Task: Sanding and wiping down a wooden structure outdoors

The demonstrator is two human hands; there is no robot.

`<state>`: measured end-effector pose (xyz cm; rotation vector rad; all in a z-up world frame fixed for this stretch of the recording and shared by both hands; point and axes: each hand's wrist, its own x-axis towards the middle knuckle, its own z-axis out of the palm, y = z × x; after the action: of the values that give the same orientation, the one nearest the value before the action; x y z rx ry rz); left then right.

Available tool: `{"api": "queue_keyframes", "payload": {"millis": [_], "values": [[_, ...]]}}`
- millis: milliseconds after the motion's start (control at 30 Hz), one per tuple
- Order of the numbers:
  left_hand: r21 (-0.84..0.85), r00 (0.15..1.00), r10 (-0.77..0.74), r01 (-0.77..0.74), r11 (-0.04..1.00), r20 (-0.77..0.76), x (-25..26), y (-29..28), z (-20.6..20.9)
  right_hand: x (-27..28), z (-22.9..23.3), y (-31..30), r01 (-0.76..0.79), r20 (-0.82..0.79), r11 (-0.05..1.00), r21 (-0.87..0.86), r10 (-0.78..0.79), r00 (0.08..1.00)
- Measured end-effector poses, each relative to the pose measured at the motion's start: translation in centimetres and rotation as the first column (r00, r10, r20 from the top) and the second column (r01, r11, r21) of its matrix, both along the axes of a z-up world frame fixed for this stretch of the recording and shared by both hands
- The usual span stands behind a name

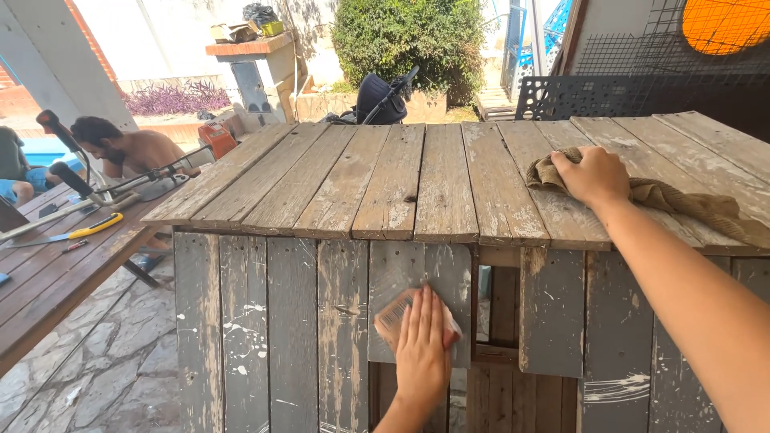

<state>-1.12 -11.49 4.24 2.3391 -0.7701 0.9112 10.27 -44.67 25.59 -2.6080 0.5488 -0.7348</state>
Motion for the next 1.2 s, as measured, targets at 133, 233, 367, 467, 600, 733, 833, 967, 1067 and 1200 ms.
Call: {"api": "queue_keyframes", "payload": {"millis": [133,233,367,467,600,733,833,967,1067,1200], "values": [[0.174,0.992,-0.041,0.019,0.985,0.119,0.5,-0.3,-1.8,-0.1,0.0,0.0,0.01,-0.018,1.0,-0.003,-0.01,1.0],[0.183,0.988,-0.147,0.136,0.974,0.052,2.3,-0.9,2.1,-0.1,-0.2,-0.1,-0.009,0.002,1.0,0.001,0.009,1.0],[0.062,0.987,-0.108,0.101,0.993,0.122,3.6,-2.2,4.7,-0.5,0.1,0.3,0.009,-0.028,1.0,-0.009,-0.01,1.0],[0.107,0.993,-0.106,0.1,0.989,0.054,1.6,-1.9,2.4,-0.2,0.0,0.1,-0.013,-0.003,1.0,0.026,0.013,1.0],[0.238,0.975,-0.21,0.187,0.953,0.074,-1.1,-0.3,-1.0,-0.1,-0.2,-0.2,-0.007,-0.015,1.0,-0.011,0.006,1.0],[0.454,0.936,-0.259,0.129,0.882,0.238,-0.2,1.1,-0.9,-0.1,-0.2,-0.2,-0.022,0.003,1.0,0.012,0.022,1.0],[0.525,0.887,-0.367,0.179,0.832,0.279,0.6,2.8,0.0,-0.2,-0.1,0.0,-0.005,-0.024,1.0,0.008,0.005,1.0],[0.46,0.935,-0.272,0.143,0.876,0.228,0.3,3.1,-2.2,-0.7,0.5,0.7,0.018,-0.038,0.999,0.038,-0.017,0.999],[0.384,0.945,0.047,-0.177,0.906,0.324,0.0,1.7,-3.2,-0.8,0.4,0.5,-0.008,-0.009,0.999,0.037,0.009,1.0],[0.162,0.99,-0.096,0.079,0.984,0.101,2.0,-0.3,0.7,-0.5,0.6,0.6,-0.024,-0.001,0.999,0.042,0.024,1.0]]}}
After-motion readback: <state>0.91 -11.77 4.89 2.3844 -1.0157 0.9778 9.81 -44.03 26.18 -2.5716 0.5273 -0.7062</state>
